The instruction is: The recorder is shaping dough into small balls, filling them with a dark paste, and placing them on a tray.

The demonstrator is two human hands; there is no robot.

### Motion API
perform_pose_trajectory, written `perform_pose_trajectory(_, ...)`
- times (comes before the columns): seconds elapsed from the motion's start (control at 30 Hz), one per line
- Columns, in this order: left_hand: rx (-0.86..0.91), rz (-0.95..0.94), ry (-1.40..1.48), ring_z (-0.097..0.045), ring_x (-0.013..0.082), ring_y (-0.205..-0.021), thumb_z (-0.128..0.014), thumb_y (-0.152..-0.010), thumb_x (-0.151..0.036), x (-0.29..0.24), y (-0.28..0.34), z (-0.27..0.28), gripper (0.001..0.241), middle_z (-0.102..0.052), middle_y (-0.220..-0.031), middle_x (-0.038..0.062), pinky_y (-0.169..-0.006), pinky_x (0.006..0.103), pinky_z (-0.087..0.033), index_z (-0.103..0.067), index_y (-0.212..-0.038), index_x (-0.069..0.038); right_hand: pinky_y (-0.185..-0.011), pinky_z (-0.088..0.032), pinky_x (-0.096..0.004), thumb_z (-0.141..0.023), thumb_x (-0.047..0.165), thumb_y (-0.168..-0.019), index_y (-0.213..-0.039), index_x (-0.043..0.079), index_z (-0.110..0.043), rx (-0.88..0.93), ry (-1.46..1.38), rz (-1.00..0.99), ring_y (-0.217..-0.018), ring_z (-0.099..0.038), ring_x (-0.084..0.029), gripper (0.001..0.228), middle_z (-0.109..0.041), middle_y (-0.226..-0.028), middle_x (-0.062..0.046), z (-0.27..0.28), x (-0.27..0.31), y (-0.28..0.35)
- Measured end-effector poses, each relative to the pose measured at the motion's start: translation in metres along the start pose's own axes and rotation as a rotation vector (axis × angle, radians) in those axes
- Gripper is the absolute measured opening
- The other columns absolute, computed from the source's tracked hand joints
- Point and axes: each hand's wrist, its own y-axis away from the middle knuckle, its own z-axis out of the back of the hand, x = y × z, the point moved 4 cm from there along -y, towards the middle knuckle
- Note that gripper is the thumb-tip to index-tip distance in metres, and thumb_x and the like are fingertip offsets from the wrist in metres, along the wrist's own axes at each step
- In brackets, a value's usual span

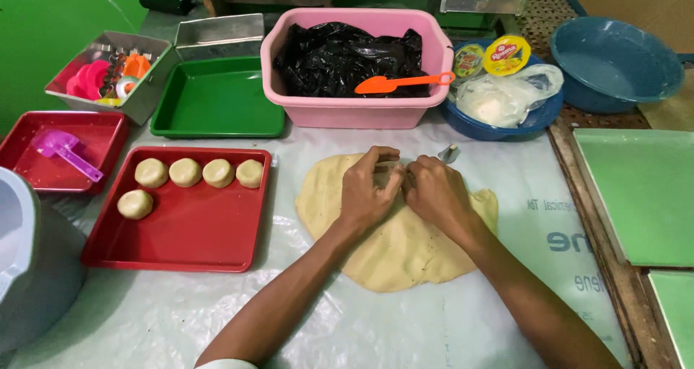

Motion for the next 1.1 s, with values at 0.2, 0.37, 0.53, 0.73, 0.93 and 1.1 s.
perform_pose_trajectory(0.2,0.105,0.046,-0.038,-0.073,0.042,-0.098,-0.065,-0.089,-0.026,-0.005,-0.002,-0.001,0.033,-0.075,-0.103,0.021,-0.085,0.0507,-0.06,-0.062,-0.116,-0.007,-0.078,-0.052,-0.053,-0.056,0.009,-0.075,-0.09,0.007,-0.064,-0.077,-0.176,0.092,-0.088,-0.064,-0.043,0.017,-0.056,-0.081,-0.014,0.003,0.004,0.001)
perform_pose_trajectory(0.37,0.166,0.022,-0.096,-0.071,0.0371,-0.107,-0.061,-0.092,-0.036,0.004,-0.001,-0.007,0.042,-0.074,-0.11,0.017,-0.095,0.0492,-0.055,-0.057,-0.125,-0.011,-0.075,-0.052,-0.049,-0.056,0.009,-0.08,-0.083,0.006,-0.064,-0.128,-0.193,0.083,-0.081,-0.064,-0.042,0.008,-0.054,-0.076,-0.012,0.02,0.012,0.002)
perform_pose_trajectory(0.53,0.353,-0.051,-0.078,-0.059,0.0473,-0.123,-0.053,-0.101,-0.041,-0.014,-0.001,-0.008,0.059,-0.064,-0.124,0.031,-0.111,0.0568,-0.041,-0.044,-0.14,0.002,-0.077,-0.053,-0.045,-0.055,0.008,-0.085,-0.084,0.006,-0.06,-0.166,-0.246,0.066,-0.084,-0.063,-0.04,0.006,-0.052,-0.079,-0.01,0.022,0.013,0.006)
perform_pose_trajectory(0.73,0.536,-0.091,-0.281,-0.051,0.0399,-0.136,-0.037,-0.103,-0.057,-0.01,-0.001,-0.023,0.078,-0.058,-0.133,0.031,-0.123,0.0501,-0.022,-0.03,-0.151,0.004,-0.068,-0.055,-0.05,-0.062,0.028,-0.09,-0.073,0.012,-0.063,-0.004,-0.374,-0.12,-0.08,-0.069,-0.039,0.023,-0.065,-0.073,-0.014,0.016,0.004,-0.001)
perform_pose_trajectory(0.93,0.587,-0.113,-0.42,-0.043,0.0387,-0.143,-0.035,-0.102,-0.06,-0.013,0.001,-0.026,0.089,-0.052,-0.141,0.033,-0.125,0.0479,-0.017,-0.021,-0.155,0.009,-0.063,-0.053,-0.045,-0.062,0.027,-0.088,-0.067,0.007,-0.06,-0.011,-0.51,-0.18,-0.067,-0.067,-0.036,0.029,-0.062,-0.062,-0.014,-0.003,-0.012,-0.009)
perform_pose_trajectory(1.1,0.615,-0.099,-0.469,-0.04,0.0347,-0.145,-0.034,-0.1,-0.067,-0.013,0.001,-0.026,0.099,-0.049,-0.145,0.03,-0.126,0.0448,-0.017,-0.013,-0.156,0.012,-0.053,-0.043,-0.037,-0.064,0.028,-0.095,-0.059,0.007,-0.059,-0.195,-0.592,-0.235,-0.051,-0.052,-0.019,0.041,-0.055,-0.054,-0.014,0.002,-0.017,-0.01)
